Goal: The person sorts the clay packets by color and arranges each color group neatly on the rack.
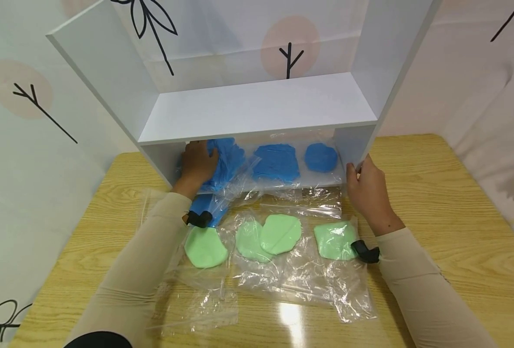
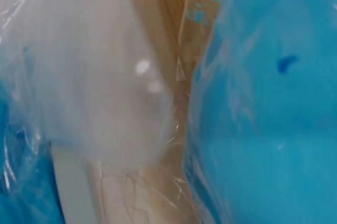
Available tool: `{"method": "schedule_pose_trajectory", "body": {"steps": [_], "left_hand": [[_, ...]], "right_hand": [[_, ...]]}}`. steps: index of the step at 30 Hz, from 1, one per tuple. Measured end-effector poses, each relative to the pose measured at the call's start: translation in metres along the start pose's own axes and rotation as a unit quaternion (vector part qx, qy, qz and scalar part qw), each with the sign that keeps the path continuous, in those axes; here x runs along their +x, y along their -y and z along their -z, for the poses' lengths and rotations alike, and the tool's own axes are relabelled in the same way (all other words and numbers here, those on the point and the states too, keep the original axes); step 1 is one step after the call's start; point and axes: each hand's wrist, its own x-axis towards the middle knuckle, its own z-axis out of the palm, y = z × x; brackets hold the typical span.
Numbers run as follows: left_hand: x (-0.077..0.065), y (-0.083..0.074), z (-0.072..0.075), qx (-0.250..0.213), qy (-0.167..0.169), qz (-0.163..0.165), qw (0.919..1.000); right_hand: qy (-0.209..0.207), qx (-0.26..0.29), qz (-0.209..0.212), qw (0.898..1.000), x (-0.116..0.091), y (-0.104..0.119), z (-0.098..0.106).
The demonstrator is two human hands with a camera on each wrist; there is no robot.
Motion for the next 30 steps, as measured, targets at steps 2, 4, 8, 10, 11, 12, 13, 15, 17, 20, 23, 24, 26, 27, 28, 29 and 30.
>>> {"method": "schedule_pose_trajectory", "body": {"steps": [2, 4, 8, 10, 11, 12, 13, 15, 17, 20, 23, 24, 26, 27, 28, 29, 30], "left_hand": [[0.0, 0.001, 0.001, -0.015, -0.005, -0.008, 0.9998], [0.0, 0.003, 0.002, -0.038, -0.007, -0.012, 0.9992], [-0.002, 0.005, 0.008, -0.085, 0.0, -0.013, 0.9963], [-0.004, 0.006, 0.012, -0.099, 0.005, -0.014, 0.995], [-0.005, 0.006, 0.014, -0.1, 0.008, -0.017, 0.9948], [-0.006, 0.007, 0.016, -0.102, 0.01, -0.02, 0.9946], [-0.007, 0.007, 0.018, -0.102, 0.013, -0.024, 0.9944], [-0.01, 0.007, 0.021, -0.099, 0.016, -0.037, 0.9942], [-0.015, 0.008, 0.026, -0.095, 0.017, -0.056, 0.9937], [-0.026, 0.008, 0.031, -0.093, 0.012, -0.086, 0.9919], [-0.037, 0.007, 0.035, -0.093, 0.0, -0.115, 0.989], [-0.04, 0.008, 0.036, -0.094, -0.006, -0.124, 0.9878], [-0.046, 0.008, 0.038, -0.094, -0.019, -0.144, 0.9849], [-0.049, 0.009, 0.039, -0.095, -0.027, -0.154, 0.9832], [-0.052, 0.009, 0.04, -0.097, -0.034, -0.164, 0.9811], [-0.054, 0.01, 0.041, -0.1, -0.04, -0.174, 0.9788], [-0.056, 0.012, 0.042, -0.105, -0.045, -0.183, 0.9765]], "right_hand": [[0.001, 0.0, 0.001, 1.0, 0.0, 0.0, 0.0], [0.0, 0.001, 0.001, 1.0, 0.0, 0.001, 0.0], [0.0, 0.001, 0.0, 1.0, 0.0, 0.003, 0.0], [-0.001, 0.004, 0.002, 1.0, 0.0, 0.003, 0.0], [-0.001, 0.001, 0.002, 1.0, 0.0, 0.002, 0.0], [-0.001, 0.001, 0.003, 1.0, 0.0, 0.002, 0.0], [-0.003, 0.001, 0.004, 1.0, 0.0, 0.002, 0.0], [-0.003, -0.001, 0.005, 1.0, -0.001, 0.001, 0.0], [-0.003, -0.002, 0.004, 1.0, -0.001, 0.001, 0.0], [-0.001, -0.003, 0.003, 1.0, 0.0, 0.001, 0.0], [-0.002, -0.01, 0.002, 1.0, -0.001, 0.0, -0.001], [-0.002, -0.012, 0.001, 1.0, -0.001, 0.001, -0.001], [-0.003, -0.013, 0.0, 1.0, -0.001, 0.001, -0.001], [-0.002, -0.014, -0.001, 1.0, -0.001, 0.001, -0.001], [-0.001, -0.015, -0.003, 1.0, -0.001, 0.001, -0.001], [0.001, -0.014, -0.003, 1.0, -0.001, 0.001, -0.001], [0.002, -0.014, -0.005, 1.0, -0.001, 0.001, -0.001]]}}
